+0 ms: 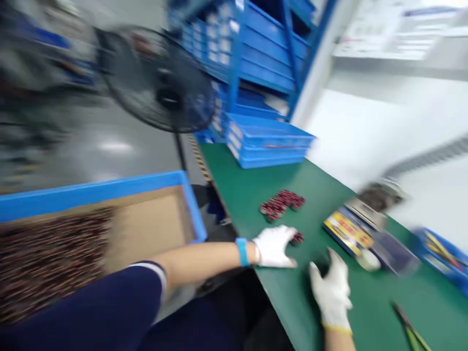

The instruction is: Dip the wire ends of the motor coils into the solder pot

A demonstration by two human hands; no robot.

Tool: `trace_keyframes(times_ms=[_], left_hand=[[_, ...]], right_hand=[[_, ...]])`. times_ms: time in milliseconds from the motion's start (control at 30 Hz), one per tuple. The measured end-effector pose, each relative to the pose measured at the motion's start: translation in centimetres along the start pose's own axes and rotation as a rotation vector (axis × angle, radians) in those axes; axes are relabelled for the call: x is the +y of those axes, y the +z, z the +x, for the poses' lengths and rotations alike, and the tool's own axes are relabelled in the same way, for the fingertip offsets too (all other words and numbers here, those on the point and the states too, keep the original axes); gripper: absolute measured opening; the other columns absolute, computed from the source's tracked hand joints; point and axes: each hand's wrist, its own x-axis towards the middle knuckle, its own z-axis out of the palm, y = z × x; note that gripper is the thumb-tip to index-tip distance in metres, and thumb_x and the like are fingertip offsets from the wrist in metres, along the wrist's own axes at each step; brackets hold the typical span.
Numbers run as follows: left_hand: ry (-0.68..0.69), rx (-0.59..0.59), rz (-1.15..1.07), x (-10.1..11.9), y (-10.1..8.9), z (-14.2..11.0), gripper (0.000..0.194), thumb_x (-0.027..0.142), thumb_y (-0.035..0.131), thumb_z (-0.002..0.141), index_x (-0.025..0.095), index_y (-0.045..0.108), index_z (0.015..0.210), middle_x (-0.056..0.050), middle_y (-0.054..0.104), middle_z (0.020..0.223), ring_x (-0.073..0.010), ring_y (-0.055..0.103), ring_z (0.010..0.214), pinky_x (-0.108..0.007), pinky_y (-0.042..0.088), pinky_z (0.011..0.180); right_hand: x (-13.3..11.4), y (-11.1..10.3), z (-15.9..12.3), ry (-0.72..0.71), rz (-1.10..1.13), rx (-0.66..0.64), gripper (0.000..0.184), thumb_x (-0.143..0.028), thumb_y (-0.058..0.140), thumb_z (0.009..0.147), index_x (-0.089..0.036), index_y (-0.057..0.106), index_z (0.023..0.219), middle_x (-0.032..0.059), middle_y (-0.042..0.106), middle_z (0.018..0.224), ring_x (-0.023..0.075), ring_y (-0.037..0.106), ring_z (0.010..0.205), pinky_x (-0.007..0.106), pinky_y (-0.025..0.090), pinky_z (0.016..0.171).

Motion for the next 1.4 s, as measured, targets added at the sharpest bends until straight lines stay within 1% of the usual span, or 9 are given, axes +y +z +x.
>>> trace_keyframes(times_ms=[167,333,433,600,800,1000,1167,1333,1400], left_hand=[[0.059,-0.131,-0.013,-2.8,5.0,6.0,0.067,0.052,0.073,0.061,0.016,0.060,0.116,-0.021,0.061,0.104,-0.0364,0.061,0.092,-0.049,0.044,0.079],[0.120,-0.193,0.040,-0.9,7.6,8.7,0.053,0.058,0.076,0.054,0.020,0.066,0.089,-0.014,0.063,0.082,-0.0284,0.062,0.072,-0.041,0.044,0.063],[0.078,-0.199,0.195,0.7,8.4,9.2,0.047,0.064,0.064,0.064,0.019,0.066,0.078,-0.012,0.063,0.076,-0.0262,0.063,0.067,-0.036,0.042,0.058],[0.166,-0.266,0.268,1.7,8.8,9.7,0.036,0.056,0.058,0.073,0.023,0.067,0.084,-0.007,0.066,0.085,-0.0253,0.065,0.078,-0.031,0.042,0.060],[0.231,-0.374,0.352,2.0,8.7,10.4,0.026,0.045,0.053,0.075,0.022,0.064,0.080,-0.006,0.065,0.082,-0.0231,0.064,0.074,-0.029,0.041,0.056],[0.278,-0.411,0.295,1.5,8.0,10.3,0.033,0.049,0.057,0.071,0.026,0.066,0.093,-0.003,0.063,0.089,-0.0231,0.063,0.079,-0.030,0.045,0.063],[0.285,-0.353,0.247,0.7,7.6,9.7,0.038,0.044,0.059,0.071,0.024,0.065,0.103,-0.005,0.062,0.095,-0.0236,0.063,0.084,-0.031,0.048,0.070],[0.371,-0.259,0.164,0.9,7.8,9.1,0.044,0.033,0.062,0.068,0.021,0.063,0.110,-0.007,0.060,0.098,-0.0249,0.063,0.089,-0.033,0.051,0.078],[0.385,-0.202,0.044,1.1,8.2,8.9,0.056,0.034,0.065,0.067,0.019,0.057,0.120,-0.009,0.057,0.112,-0.0260,0.061,0.101,-0.035,0.050,0.088]], right_hand=[[0.6,-0.2,-0.3,0.080,0.209,0.000,0.057,-0.035,0.059,0.074,-0.019,0.048,0.127,0.0114,0.052,0.127,0.0272,0.053,0.115,0.047,0.044,0.101],[0.9,0.2,0.0,0.193,0.489,0.024,0.052,-0.031,0.062,0.074,-0.017,0.050,0.123,0.0133,0.055,0.124,0.0243,0.057,0.110,0.042,0.048,0.097],[1.9,0.0,0.5,0.314,0.690,0.064,0.046,-0.036,0.059,0.077,-0.017,0.052,0.119,0.0136,0.059,0.119,0.0240,0.061,0.104,0.040,0.052,0.090],[3.0,-0.8,1.9,0.412,0.679,-0.010,0.041,-0.042,0.049,0.085,-0.015,0.057,0.115,0.0112,0.065,0.109,0.0207,0.064,0.088,0.039,0.054,0.082],[0.9,-1.5,2.7,0.223,0.200,-0.204,0.038,-0.023,0.050,0.082,-0.030,0.061,0.117,-0.0013,0.060,0.124,0.0189,0.055,0.114,0.035,0.042,0.101],[1.4,-4.2,1.9,0.495,0.021,-0.334,0.020,-0.039,0.054,0.083,-0.031,0.068,0.093,-0.0032,0.071,0.092,0.0237,0.063,0.093,0.047,0.047,0.087],[2.2,-4.1,1.0,0.491,0.309,-0.256,0.031,-0.039,0.063,0.079,-0.029,0.067,0.108,0.0003,0.072,0.092,0.0206,0.066,0.084,0.040,0.051,0.084],[0.4,-1.7,0.8,0.467,0.634,-0.176,0.043,-0.031,0.067,0.075,-0.026,0.062,0.117,0.0029,0.068,0.109,0.0214,0.064,0.099,0.041,0.050,0.092],[-0.4,-1.3,1.0,0.518,0.752,-0.102,0.045,-0.026,0.066,0.072,-0.020,0.061,0.117,0.0057,0.068,0.109,0.0207,0.065,0.099,0.040,0.051,0.092]])
